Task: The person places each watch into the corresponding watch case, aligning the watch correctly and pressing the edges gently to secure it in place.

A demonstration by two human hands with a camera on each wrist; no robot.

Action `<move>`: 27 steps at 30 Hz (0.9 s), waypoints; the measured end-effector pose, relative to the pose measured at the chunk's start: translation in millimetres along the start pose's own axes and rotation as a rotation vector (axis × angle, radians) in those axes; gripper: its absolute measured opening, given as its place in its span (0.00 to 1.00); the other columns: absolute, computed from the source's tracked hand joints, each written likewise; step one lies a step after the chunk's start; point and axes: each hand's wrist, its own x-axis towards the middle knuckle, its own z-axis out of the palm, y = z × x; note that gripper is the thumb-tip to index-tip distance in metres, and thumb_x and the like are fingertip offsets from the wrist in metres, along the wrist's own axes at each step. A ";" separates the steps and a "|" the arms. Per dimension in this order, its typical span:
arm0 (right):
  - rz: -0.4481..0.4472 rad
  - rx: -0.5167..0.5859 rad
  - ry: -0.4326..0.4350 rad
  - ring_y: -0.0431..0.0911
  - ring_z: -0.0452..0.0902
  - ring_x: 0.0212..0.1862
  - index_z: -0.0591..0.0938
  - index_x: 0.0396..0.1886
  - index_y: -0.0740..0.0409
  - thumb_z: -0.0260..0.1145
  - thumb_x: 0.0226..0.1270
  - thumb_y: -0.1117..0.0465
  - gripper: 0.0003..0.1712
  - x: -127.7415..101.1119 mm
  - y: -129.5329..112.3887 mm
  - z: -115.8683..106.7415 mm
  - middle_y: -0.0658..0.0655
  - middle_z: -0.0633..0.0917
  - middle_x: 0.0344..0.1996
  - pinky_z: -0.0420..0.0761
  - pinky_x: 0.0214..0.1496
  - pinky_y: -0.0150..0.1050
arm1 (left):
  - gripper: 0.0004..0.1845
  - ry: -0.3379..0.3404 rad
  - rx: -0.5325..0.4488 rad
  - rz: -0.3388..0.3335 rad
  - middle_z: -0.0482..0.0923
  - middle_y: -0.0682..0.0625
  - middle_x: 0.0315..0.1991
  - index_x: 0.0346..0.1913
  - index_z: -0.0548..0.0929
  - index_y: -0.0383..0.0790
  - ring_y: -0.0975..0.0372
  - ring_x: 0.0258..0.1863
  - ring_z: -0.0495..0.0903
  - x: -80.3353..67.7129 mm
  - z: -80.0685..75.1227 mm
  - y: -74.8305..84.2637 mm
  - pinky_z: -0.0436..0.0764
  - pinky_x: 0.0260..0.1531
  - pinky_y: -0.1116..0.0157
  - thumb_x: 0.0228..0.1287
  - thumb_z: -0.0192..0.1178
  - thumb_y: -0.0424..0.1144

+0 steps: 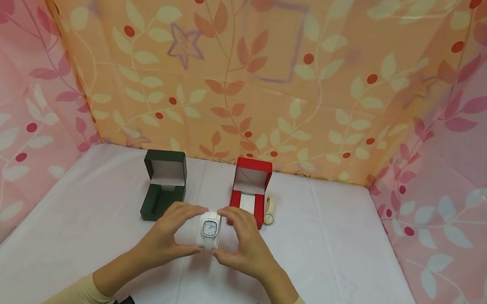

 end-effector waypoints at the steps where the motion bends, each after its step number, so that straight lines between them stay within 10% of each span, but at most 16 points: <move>1: -0.003 0.001 0.001 0.49 0.63 0.71 0.68 0.74 0.48 0.83 0.50 0.56 0.51 -0.2 0.0 0.5 0.52 0.71 0.70 0.73 0.69 0.52 | 0.47 -0.002 -0.001 -0.005 0.77 0.53 0.65 0.70 0.75 0.40 0.57 0.63 0.71 -0.6 0.3 0.2 0.76 0.59 0.52 0.43 0.85 0.43; 27: 0.102 0.160 0.041 0.46 0.70 0.68 0.77 0.67 0.42 0.77 0.64 0.55 0.32 5.1 -15.4 7.1 0.50 0.76 0.68 0.78 0.66 0.46 | 0.46 -0.018 0.106 -0.005 0.77 0.53 0.63 0.68 0.75 0.42 0.56 0.64 0.71 0.6 -1.9 -2.3 0.68 0.66 0.49 0.43 0.85 0.47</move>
